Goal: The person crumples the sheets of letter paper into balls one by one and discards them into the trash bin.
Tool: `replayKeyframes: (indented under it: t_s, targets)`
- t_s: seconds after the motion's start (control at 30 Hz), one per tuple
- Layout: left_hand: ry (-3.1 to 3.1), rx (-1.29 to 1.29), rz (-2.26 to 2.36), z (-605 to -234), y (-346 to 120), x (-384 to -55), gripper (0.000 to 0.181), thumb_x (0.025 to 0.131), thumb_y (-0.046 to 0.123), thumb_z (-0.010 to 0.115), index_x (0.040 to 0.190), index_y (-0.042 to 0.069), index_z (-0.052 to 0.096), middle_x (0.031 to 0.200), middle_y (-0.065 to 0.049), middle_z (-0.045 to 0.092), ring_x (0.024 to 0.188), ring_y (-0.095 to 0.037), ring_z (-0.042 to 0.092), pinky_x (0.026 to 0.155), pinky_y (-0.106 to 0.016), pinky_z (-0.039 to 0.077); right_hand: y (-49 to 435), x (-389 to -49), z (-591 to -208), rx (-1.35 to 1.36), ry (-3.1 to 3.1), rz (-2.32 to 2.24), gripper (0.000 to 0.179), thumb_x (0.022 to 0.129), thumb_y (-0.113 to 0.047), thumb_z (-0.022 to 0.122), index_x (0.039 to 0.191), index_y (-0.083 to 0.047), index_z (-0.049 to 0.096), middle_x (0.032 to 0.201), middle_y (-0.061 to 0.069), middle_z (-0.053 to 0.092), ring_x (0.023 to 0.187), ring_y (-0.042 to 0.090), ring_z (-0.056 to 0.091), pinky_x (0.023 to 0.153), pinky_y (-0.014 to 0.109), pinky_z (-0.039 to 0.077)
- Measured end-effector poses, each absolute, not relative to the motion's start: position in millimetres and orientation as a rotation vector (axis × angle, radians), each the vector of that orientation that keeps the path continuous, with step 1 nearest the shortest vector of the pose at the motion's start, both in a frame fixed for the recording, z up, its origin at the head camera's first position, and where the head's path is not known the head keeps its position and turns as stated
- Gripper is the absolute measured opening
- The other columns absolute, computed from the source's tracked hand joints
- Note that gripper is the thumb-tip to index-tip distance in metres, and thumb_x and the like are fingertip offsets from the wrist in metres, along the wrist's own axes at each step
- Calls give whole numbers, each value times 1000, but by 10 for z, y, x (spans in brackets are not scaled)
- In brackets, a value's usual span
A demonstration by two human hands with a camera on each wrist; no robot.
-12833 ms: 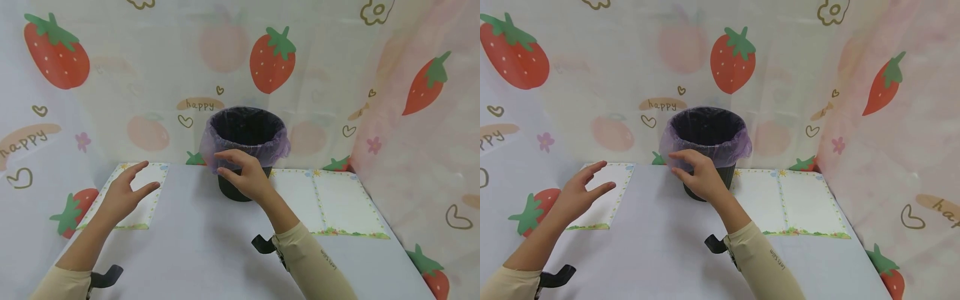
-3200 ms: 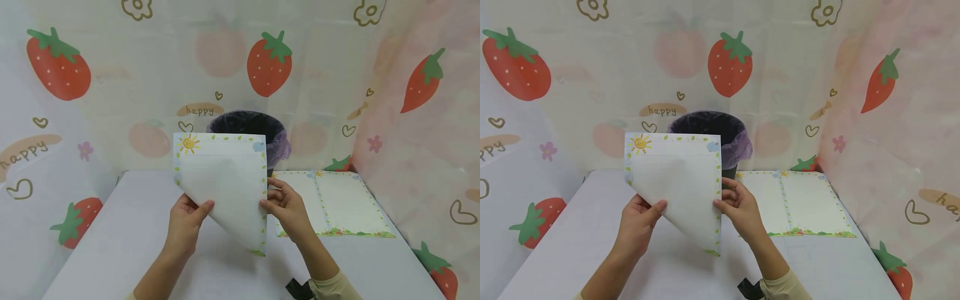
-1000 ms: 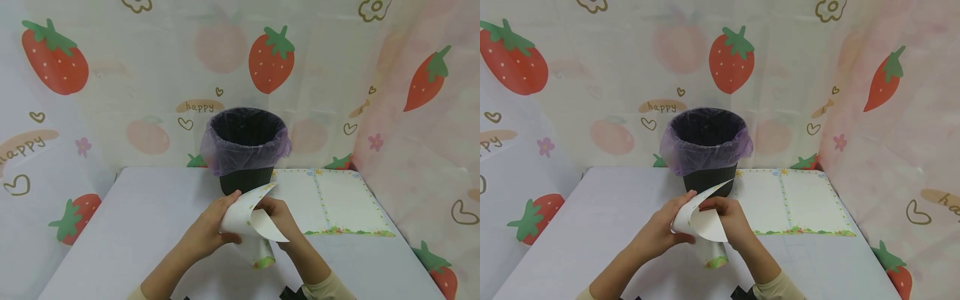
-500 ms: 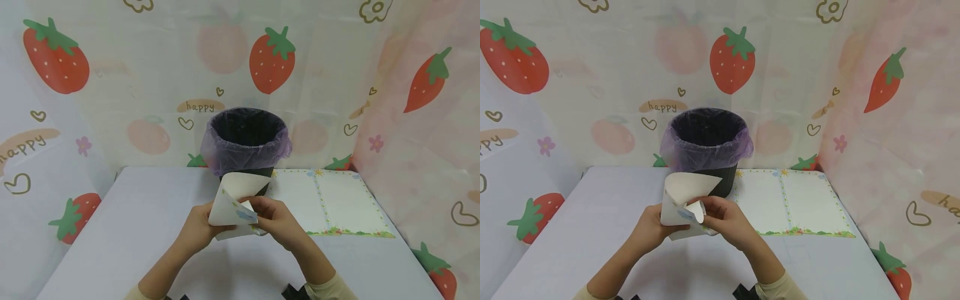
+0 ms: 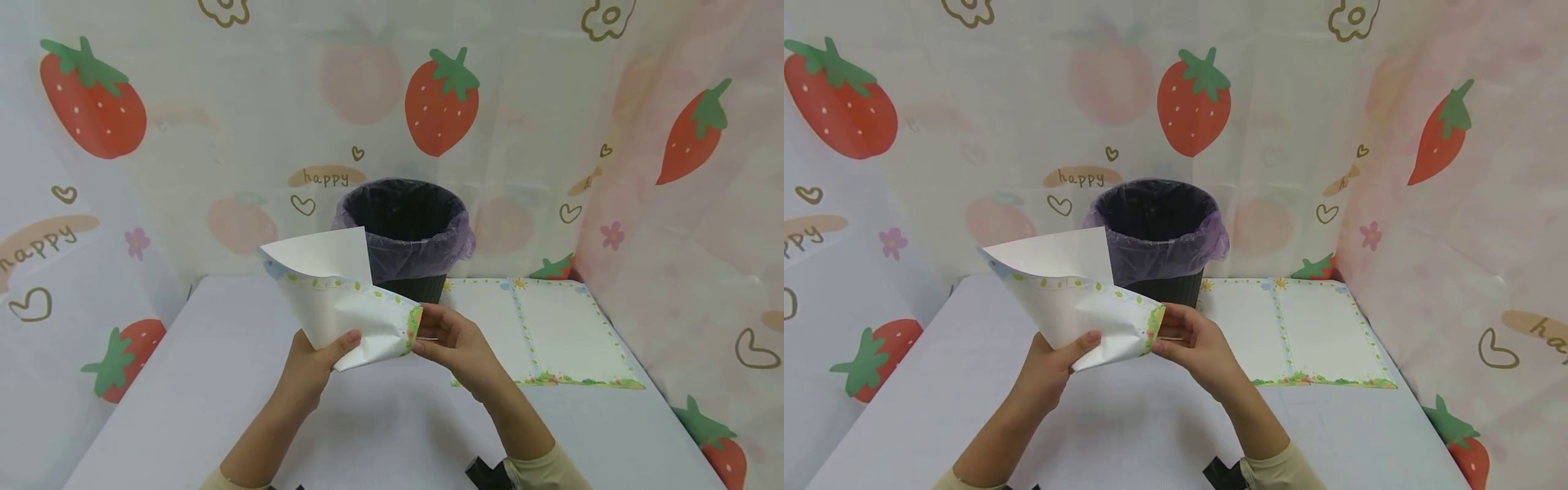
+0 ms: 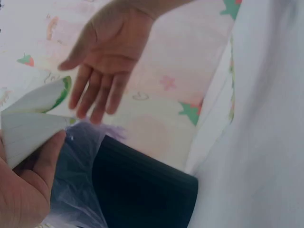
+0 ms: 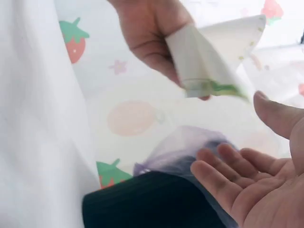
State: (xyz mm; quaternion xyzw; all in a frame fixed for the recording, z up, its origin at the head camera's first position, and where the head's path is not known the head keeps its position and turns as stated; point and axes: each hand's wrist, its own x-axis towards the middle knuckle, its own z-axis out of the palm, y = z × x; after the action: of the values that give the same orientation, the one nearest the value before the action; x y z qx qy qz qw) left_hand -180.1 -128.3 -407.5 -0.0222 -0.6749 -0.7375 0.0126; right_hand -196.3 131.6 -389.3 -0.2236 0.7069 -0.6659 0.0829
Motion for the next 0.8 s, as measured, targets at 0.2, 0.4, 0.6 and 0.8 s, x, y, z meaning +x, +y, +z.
replayKeyframes:
  t_s: [0.2,0.4,0.6,0.8]
  targets:
    - [-1977,-56,-2490,-4073,-1233,-1769,51,91,20,79,134,9,54,123,-9,66,94,-18,66,73,-25,55,1205,-1924,-3973,-710,1934,-1909,59,91,-11,79,142,1,54,125,12,67,107,23,69,91,33,60]
    - [-1974,-55,-2484,-4127,-1177,-1757,50,89,19,81,134,12,58,127,-8,67,107,-22,66,87,-33,56,1129,-1875,-3996,-695,1898,-1908,53,90,-13,80,134,6,58,115,10,71,102,23,71,89,34,61]
    - [-2002,-18,-2430,-4216,-1050,-1735,47,86,18,84,127,8,63,117,-5,72,103,-20,67,90,-35,53,1068,-1863,-4022,-514,1967,-1970,57,88,-11,81,136,4,55,121,14,68,103,22,70,90,38,61]
    - [-2034,-63,-2403,-4272,-993,-1707,48,85,17,85,128,10,63,120,-7,70,106,-22,67,90,-36,55,1029,-1851,-4034,-348,2053,-1982,59,83,-9,84,135,1,56,120,12,66,102,19,65,83,32,57]
